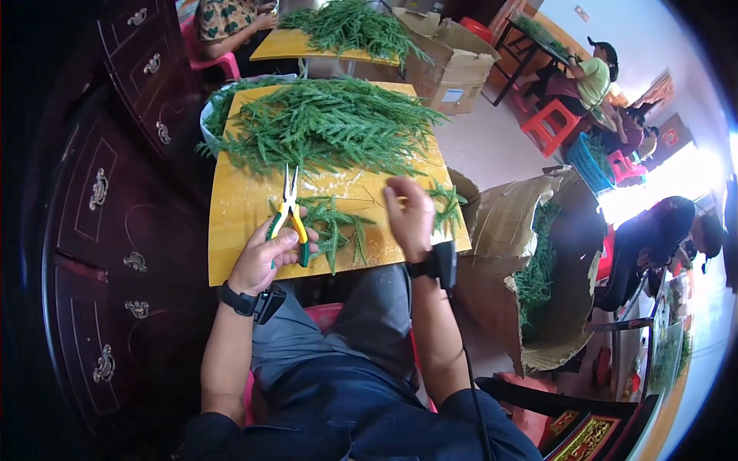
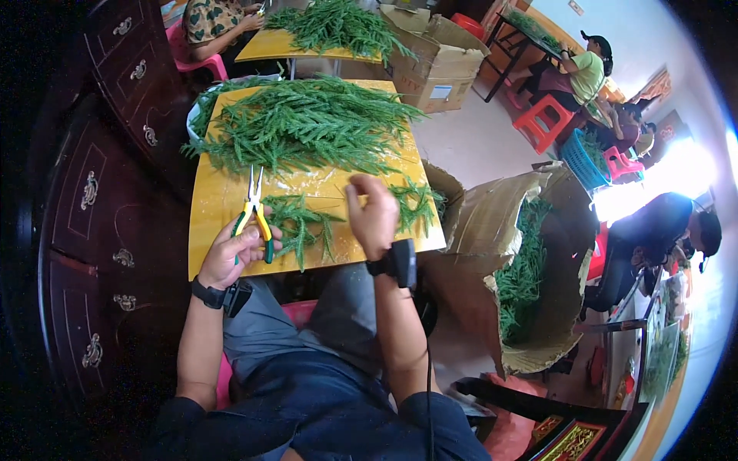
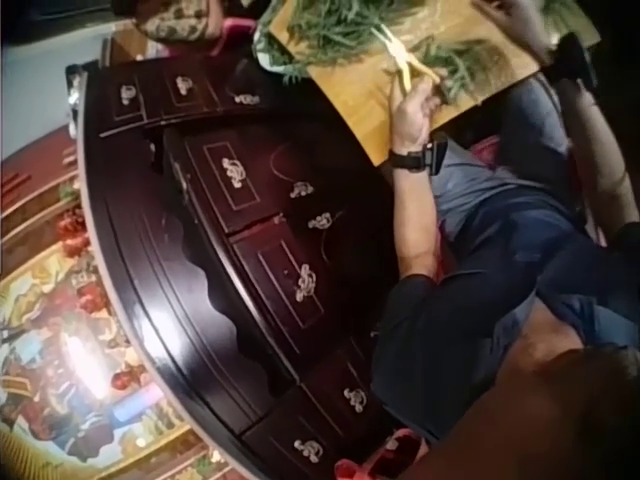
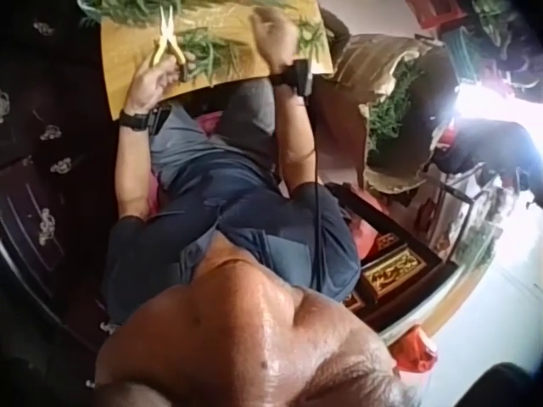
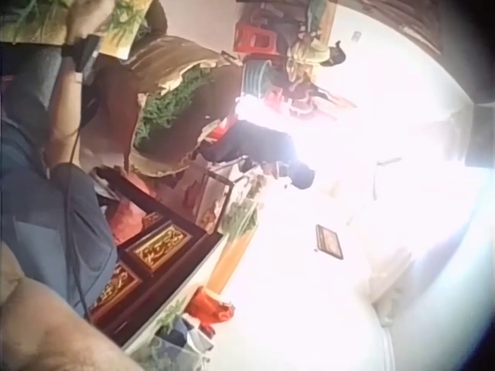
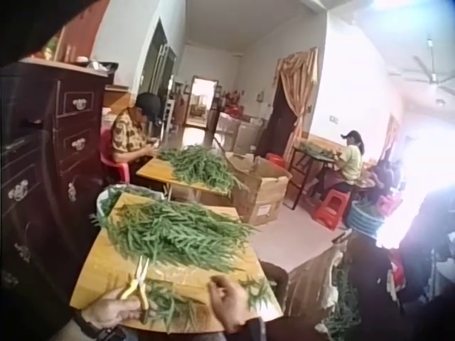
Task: The person assembles a wreath by twisting wire around green branches, using pliers to cut the wire and trim the foliage. They repeat this process several times, setting each finished piece on the table.
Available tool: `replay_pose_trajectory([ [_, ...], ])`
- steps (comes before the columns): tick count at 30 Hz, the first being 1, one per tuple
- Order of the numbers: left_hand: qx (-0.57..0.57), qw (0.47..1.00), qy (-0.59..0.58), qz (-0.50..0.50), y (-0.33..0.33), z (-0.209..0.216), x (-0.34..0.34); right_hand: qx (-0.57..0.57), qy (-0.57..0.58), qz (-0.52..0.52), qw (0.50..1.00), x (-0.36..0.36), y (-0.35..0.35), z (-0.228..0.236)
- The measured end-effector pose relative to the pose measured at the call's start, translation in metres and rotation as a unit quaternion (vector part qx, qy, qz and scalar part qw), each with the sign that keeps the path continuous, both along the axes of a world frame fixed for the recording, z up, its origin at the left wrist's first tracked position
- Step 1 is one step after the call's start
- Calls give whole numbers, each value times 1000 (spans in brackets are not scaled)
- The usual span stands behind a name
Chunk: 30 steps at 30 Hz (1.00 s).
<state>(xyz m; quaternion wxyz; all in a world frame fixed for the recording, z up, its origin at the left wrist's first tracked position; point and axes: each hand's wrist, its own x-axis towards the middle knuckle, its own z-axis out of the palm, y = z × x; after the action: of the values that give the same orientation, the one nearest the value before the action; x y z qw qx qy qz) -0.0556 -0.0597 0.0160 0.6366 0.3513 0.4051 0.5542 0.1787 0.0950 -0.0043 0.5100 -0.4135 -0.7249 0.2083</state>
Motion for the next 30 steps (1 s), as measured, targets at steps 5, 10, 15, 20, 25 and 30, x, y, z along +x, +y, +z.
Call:
replay_pose_trajectory([
  [5,-17,999,39,-9,4,4,15,-42,-164,-108,980,67,12,3],
  [10,-18,999,33,-38,7,5,28,-53,-265,-155,950,80,22,-33],
  [15,-25,998,39,-46,7,4,31,-67,-267,-148,950,78,32,-49],
  [20,-37,998,19,-54,8,3,37,9,-230,-144,962,75,28,-41],
  [25,-44,996,41,-61,9,-1,39,75,-198,-191,958,69,20,-22],
  [30,-62,995,42,-66,10,3,42,88,-174,-148,969,76,18,-9],
])
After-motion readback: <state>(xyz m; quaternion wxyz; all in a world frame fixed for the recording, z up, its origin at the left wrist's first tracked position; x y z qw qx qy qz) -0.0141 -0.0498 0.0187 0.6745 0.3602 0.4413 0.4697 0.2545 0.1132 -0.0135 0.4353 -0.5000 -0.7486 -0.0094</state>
